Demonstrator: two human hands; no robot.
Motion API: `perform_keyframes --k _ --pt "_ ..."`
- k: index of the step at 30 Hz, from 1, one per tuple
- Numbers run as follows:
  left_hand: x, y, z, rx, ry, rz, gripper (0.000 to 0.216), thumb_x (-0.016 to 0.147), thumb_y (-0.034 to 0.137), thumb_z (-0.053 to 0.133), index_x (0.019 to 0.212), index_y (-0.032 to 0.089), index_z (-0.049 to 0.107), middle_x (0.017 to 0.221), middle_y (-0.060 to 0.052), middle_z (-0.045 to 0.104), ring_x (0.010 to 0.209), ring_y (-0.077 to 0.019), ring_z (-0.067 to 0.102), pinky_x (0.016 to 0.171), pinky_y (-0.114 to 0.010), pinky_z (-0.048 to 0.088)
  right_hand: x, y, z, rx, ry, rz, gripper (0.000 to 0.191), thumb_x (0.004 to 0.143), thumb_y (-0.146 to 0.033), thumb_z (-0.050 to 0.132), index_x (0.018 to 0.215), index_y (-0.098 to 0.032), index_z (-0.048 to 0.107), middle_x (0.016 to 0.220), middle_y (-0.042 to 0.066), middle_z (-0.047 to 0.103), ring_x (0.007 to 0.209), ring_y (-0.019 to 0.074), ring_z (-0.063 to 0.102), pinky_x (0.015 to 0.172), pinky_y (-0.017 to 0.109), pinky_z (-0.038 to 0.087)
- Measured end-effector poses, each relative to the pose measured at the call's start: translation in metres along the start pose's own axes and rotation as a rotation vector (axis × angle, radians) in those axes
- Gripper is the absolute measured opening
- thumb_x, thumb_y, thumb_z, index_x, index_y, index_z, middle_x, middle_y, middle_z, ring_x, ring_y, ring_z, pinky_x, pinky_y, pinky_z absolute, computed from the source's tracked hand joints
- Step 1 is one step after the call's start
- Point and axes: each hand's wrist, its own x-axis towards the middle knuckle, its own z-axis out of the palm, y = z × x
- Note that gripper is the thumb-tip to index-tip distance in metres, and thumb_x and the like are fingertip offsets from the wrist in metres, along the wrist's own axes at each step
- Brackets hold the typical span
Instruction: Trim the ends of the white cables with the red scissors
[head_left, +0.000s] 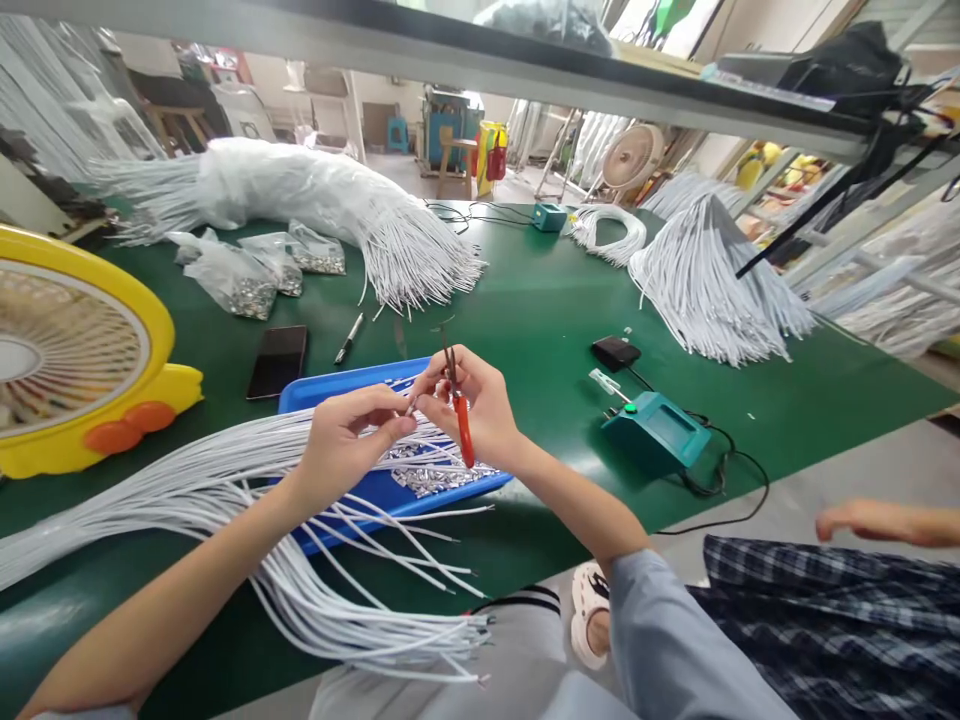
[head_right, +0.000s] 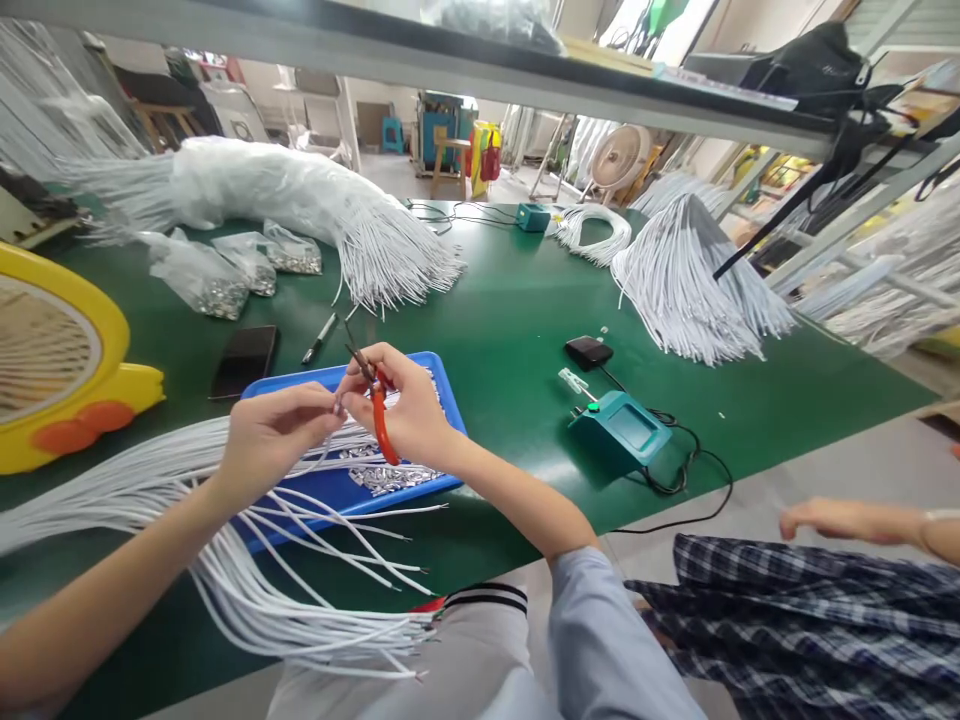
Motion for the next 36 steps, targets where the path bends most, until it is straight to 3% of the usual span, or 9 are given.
perform_keyframes --k 5,9,12,17,24,32,36 --pt "0.001 -0.004 0.000 0.066 0.082 0.058 0.007 0.079 0.021 0.071 0.074 0.016 0.069 0.065 0.000 0.065 0.055 -0.0088 0.056 0.050 -0.019 0.047 0.000 0.000 0.003 -0.082 0.046 0.030 0.026 0.073 -0.023 0.074 0.088 -0.022 0.052 0.077 -0.002 0.064 0.068 0.0121 0.057 0.064 0.027 0.043" --pt "0.002 -0.007 -0.004 0.003 0.144 0.003 0.006 0.079 0.020 0.070 0.073 0.017 0.069 0.062 0.003 0.062 0.049 -0.0064 0.051 0.045 -0.018 0.043 0.000 -0.003 0.001 -0.207 0.044 0.025 0.020 0.077 -0.015 0.068 0.089 -0.022 0.053 0.077 -0.003 0.063 0.066 0.0100 0.055 0.062 0.025 0.042" --pt "0.006 -0.005 -0.005 -0.060 0.225 -0.057 0.011 0.074 0.024 0.075 0.070 0.015 0.070 0.057 0.002 0.062 0.046 -0.0062 0.049 0.043 -0.019 0.041 0.003 -0.005 -0.001 -0.192 0.095 -0.019 0.020 0.078 -0.015 0.068 0.090 -0.021 0.053 0.083 -0.001 0.066 0.076 0.0116 0.063 0.065 0.025 0.045" --pt "0.013 -0.005 -0.003 -0.192 0.145 -0.117 0.027 0.069 0.037 0.081 0.068 0.011 0.072 0.059 -0.002 0.065 0.046 -0.0059 0.048 0.042 -0.019 0.040 0.008 -0.003 -0.002 -0.109 0.093 -0.045 0.027 0.076 -0.015 0.073 0.093 -0.023 0.054 0.088 0.001 0.072 0.078 0.0141 0.067 0.065 0.026 0.049" --pt "0.009 -0.004 0.003 -0.283 0.084 -0.074 0.023 0.071 0.033 0.081 0.072 0.012 0.072 0.063 -0.002 0.066 0.049 -0.0059 0.052 0.044 -0.017 0.043 0.005 -0.003 0.001 -0.202 0.106 -0.059 0.032 0.068 -0.013 0.079 0.088 -0.023 0.057 0.074 -0.003 0.065 0.065 0.0114 0.059 0.057 0.025 0.046" --pt "0.011 -0.007 -0.001 -0.278 0.144 -0.032 0.026 0.075 0.036 0.077 0.072 0.011 0.070 0.057 0.000 0.061 0.041 -0.0027 0.044 0.037 -0.015 0.036 0.005 -0.006 -0.001 -0.308 0.091 -0.052 0.025 0.074 -0.014 0.073 0.090 -0.023 0.056 0.073 -0.003 0.062 0.066 0.0110 0.061 0.060 0.024 0.048" --pt "0.012 -0.006 -0.005 -0.318 0.083 -0.072 0.028 0.078 0.037 0.075 0.072 0.010 0.070 0.060 -0.001 0.062 0.039 -0.0015 0.040 0.036 -0.016 0.030 0.009 -0.006 -0.007 -0.293 0.117 -0.047 0.020 0.077 -0.023 0.072 0.092 -0.022 0.058 0.076 -0.001 0.069 0.066 0.0132 0.066 0.056 0.024 0.051"
